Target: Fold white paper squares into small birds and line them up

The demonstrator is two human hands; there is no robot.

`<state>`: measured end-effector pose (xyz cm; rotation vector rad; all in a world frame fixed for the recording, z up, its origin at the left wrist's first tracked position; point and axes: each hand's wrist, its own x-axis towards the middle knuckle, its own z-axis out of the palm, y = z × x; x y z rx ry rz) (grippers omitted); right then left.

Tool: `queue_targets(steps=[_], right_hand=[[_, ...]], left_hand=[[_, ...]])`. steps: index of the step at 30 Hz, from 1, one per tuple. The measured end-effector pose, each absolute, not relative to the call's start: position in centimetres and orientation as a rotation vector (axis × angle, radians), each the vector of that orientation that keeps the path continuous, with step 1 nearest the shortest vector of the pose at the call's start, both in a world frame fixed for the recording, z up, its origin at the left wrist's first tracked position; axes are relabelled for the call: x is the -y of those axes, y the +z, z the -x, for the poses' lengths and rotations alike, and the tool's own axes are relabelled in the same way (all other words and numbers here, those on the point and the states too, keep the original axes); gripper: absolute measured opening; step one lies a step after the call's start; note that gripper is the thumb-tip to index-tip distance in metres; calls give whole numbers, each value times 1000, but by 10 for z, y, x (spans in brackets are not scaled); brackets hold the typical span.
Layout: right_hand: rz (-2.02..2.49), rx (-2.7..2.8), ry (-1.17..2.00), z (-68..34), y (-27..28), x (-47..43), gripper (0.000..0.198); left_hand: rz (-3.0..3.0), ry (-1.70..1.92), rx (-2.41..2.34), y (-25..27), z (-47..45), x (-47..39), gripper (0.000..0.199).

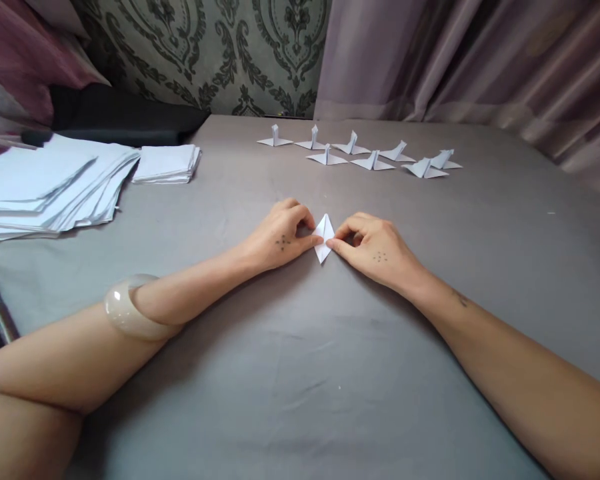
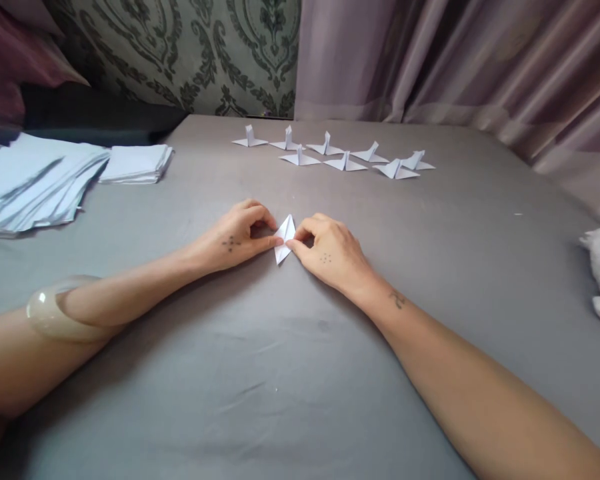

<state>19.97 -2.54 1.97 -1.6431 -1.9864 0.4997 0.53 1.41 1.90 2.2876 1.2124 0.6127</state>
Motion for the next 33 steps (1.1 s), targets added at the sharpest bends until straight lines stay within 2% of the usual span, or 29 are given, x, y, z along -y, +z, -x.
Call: queue_targets(steps=[3, 9, 11, 14, 16, 20, 25, 27, 29, 31, 33], right_hand=[[1714, 1949, 477, -198, 19, 26, 21], [1690, 1780, 664, -198, 16, 26, 46], [1612, 1690, 825, -198, 17, 25, 44], [1439, 1584, 1078, -199, 19, 23, 30], [1422, 1522, 1077, -199, 21, 22, 29], [1454, 1432, 969, -198, 24, 22, 46], [1306, 1449, 1146, -197, 27, 23, 31], [1310, 1482, 1091, -197, 28, 24, 27], [1314, 1515, 993, -197, 26, 24, 23], [1294, 1594, 797, -197, 25, 26, 18], [1246, 1760, 503, -199, 24, 29, 13]], left_hand=[[-2177, 582, -1257, 17, -6, -15, 28], [-1957, 625, -1170, 15, -7, -17, 21], [-1823, 655, -1120, 15, -7, -16, 25], [-1688, 695, -1052, 18, -7, -13, 29], [-1681, 766, -1018, 21, -7, -12, 28], [-1667, 886, -958, 25, -7, -11, 24], [-1610, 946, -850, 24, -9, -11, 29], [-1672, 929, -834, 23, -9, -11, 34], [-1825, 905, -875, 24, -8, -10, 24], [-2052, 969, -949, 24, -6, -10, 15], [-2334, 1089, -989, 25, -3, -9, 14]])
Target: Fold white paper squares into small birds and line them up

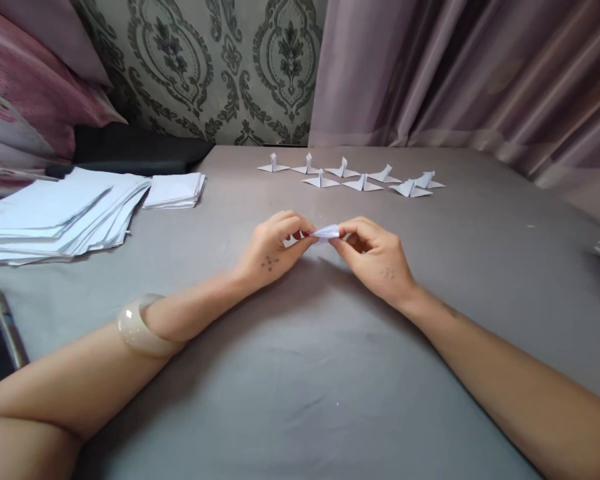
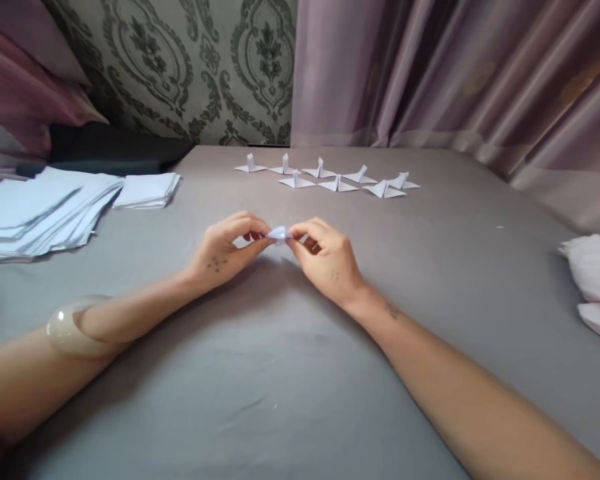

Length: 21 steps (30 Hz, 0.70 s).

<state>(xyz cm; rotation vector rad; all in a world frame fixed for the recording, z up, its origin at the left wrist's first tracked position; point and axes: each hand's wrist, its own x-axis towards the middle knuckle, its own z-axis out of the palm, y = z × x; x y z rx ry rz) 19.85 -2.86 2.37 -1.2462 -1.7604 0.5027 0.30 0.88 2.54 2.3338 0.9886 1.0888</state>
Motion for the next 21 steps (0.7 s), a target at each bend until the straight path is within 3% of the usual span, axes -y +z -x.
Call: queue_targets(steps=[3, 7, 13, 21], right_hand=[[1221, 2080, 42, -201, 24, 34, 24], [1316, 2406, -264, -202, 25, 37, 32], [1417, 2541, -60, -201, 26, 42, 26], [1469, 2398, 231, -203, 30, 44, 21]], left_hand=[[-2802, 1131, -906, 26, 2, -9, 17], [-3170, 804, -809, 24, 6, -14, 24], [-3132, 427, -691, 22, 4, -12, 26], [-2826, 425, -856, 33, 5, 0, 20]])
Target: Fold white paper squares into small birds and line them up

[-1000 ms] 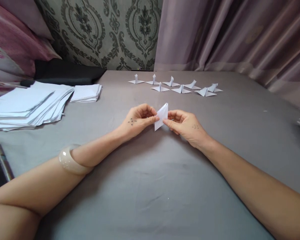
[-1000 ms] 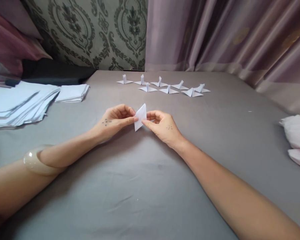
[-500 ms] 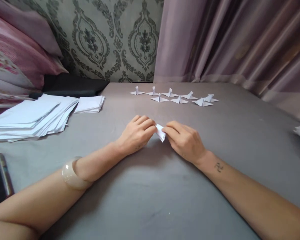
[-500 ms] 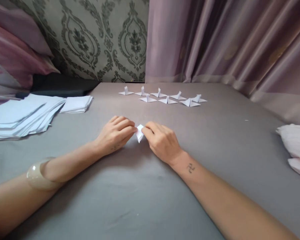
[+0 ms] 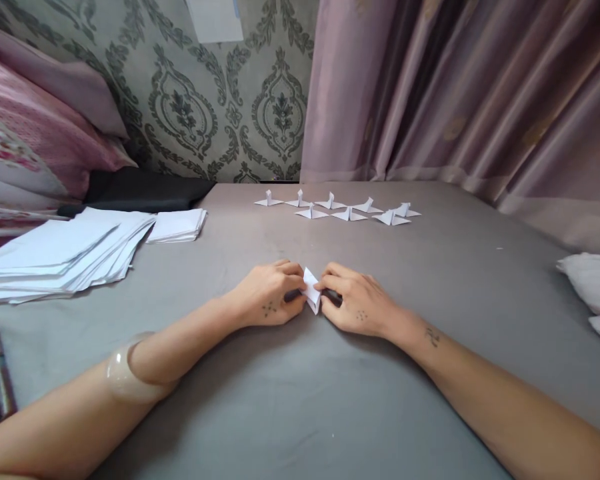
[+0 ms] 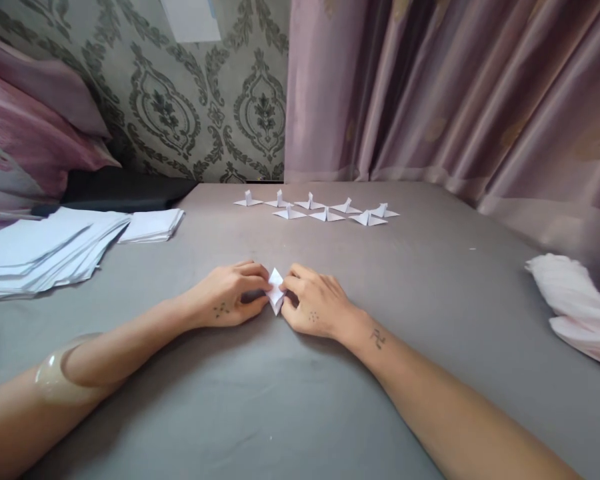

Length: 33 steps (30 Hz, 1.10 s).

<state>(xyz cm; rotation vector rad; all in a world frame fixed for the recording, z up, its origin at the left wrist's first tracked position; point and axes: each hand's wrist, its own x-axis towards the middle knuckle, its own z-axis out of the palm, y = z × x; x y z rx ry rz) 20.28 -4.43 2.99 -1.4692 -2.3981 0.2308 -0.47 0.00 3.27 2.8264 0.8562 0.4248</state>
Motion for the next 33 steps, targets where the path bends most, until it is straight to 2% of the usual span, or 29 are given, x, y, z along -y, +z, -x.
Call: queue_targets(steps=[10, 19, 33], right_hand=[[1417, 2275, 375, -206, 24, 38, 10], [1492, 2150, 581, -206, 21, 26, 19], [1585, 2087, 599, -204, 20, 21, 17]], left_hand=[[-2681, 495, -897, 30, 6, -5, 18], [-2389, 625, -1100, 25, -1, -6, 25], [-2309, 590, -1177, 20, -3, -7, 14]])
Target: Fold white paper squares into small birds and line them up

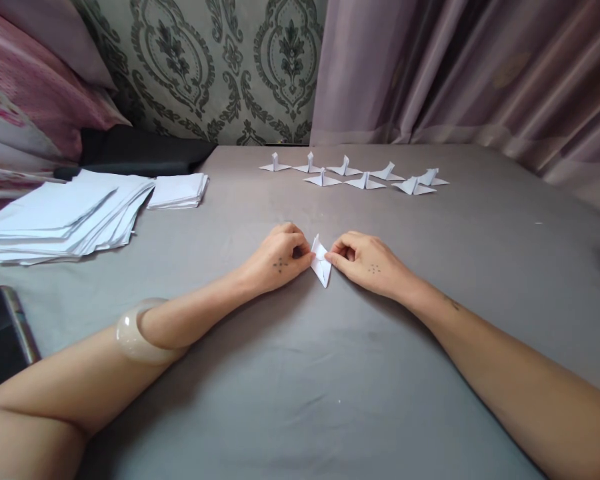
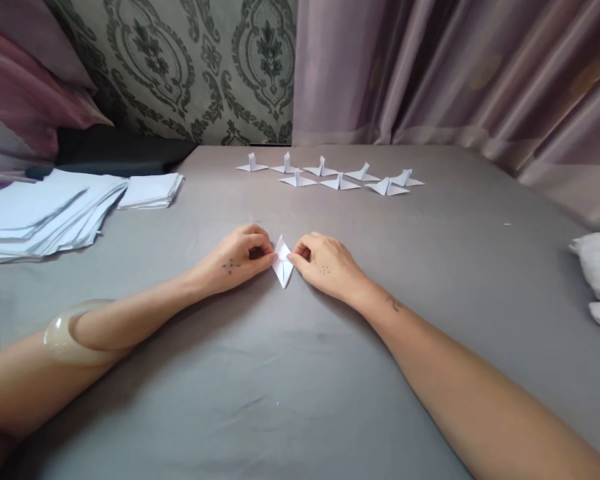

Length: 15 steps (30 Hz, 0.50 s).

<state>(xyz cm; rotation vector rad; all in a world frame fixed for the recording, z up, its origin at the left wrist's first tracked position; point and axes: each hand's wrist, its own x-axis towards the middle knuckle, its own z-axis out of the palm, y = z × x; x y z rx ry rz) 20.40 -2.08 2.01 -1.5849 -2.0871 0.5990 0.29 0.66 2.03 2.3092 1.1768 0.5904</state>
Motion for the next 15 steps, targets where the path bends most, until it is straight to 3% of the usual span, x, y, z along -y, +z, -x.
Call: queue_targets(steps=[7, 11, 15], right_hand=[[1611, 2075, 597, -205, 25, 20, 14], [1511, 2074, 584, -208, 20, 20, 10], [1307, 2159, 498, -210, 12, 25, 22]], left_hand=[[-2425, 649, -1192, 18, -4, -2, 6], [-2745, 635, -945, 18, -3, -1, 17], [-2821, 436, -799, 22, -2, 0, 31]])
